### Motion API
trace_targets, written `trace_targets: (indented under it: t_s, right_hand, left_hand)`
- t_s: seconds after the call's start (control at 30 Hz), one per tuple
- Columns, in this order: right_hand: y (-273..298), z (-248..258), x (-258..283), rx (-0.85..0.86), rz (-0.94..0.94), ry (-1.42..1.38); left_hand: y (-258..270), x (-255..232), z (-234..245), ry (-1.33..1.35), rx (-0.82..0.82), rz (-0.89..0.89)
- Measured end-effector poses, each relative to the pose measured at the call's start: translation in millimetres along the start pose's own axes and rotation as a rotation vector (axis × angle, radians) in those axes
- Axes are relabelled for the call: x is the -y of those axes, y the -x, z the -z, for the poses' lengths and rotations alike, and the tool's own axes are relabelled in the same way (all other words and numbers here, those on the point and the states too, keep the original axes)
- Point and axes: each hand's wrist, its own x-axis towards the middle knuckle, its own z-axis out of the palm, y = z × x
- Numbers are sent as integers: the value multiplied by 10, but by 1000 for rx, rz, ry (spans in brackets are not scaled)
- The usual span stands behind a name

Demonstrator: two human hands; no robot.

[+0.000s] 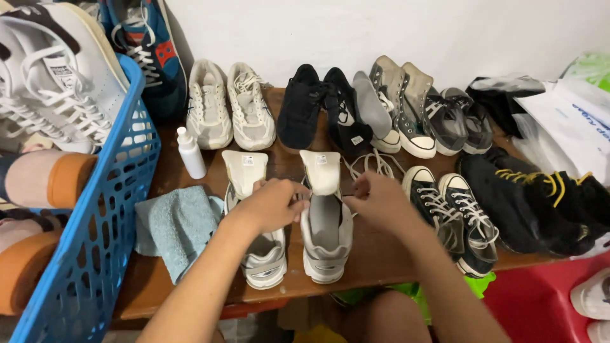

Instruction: The person ties the laces on a black sneaker, then picks up a pair of white sneakers. They remove the insoles, wipe the inside of the shoes with a cloth, and reinsert the insoles. Finally, they begin to lace the white sneakers.

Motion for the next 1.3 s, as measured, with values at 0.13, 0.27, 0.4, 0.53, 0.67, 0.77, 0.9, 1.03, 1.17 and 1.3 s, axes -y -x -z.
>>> trace_targets:
  t_s: [0.13, 0.27, 0.4, 0.53, 0.67, 0.77, 0.9, 1.03, 1.17, 1.3]
  right_hand:
    - [-75, -344, 58, 73, -60, 4]
    - [-297, -593, -279, -18, -50, -39]
    - [-247, -475, -388, 1, -127, -255]
    - [-199, -579, -409, -22, -183, -381]
    - [-118, -600, -402, -77, -224, -400]
    - [-109, -573, -342, -84, -264, -372]
    - [-128, -606, -365, -90, -240, -402]
    - [-72, -571, -307, -75, -231, -417]
    - [-60, -597, -307, -83, -234, -535]
    - [1, -538, -140, -122, -244, -483]
  left_hand:
    - [-54, 21, 93, 35, -152, -65]
    - [-124, -116, -218, -196, -313, -335]
    - [-265, -209, -793, -454, -152, -202]
    - [-116, -538, -602, -535, 26, -57]
    - [29, -793, -531, -559, 193, 134]
    - [13, -952, -525, -547, 227, 200]
    - [-275, -788, -712, -401, 214, 160]
    - [-396, -764, -734, -388, 228, 146]
    - [-416, -721, -787, -373, 250, 140]
    - [-429, -706, -773, -639, 384, 99]
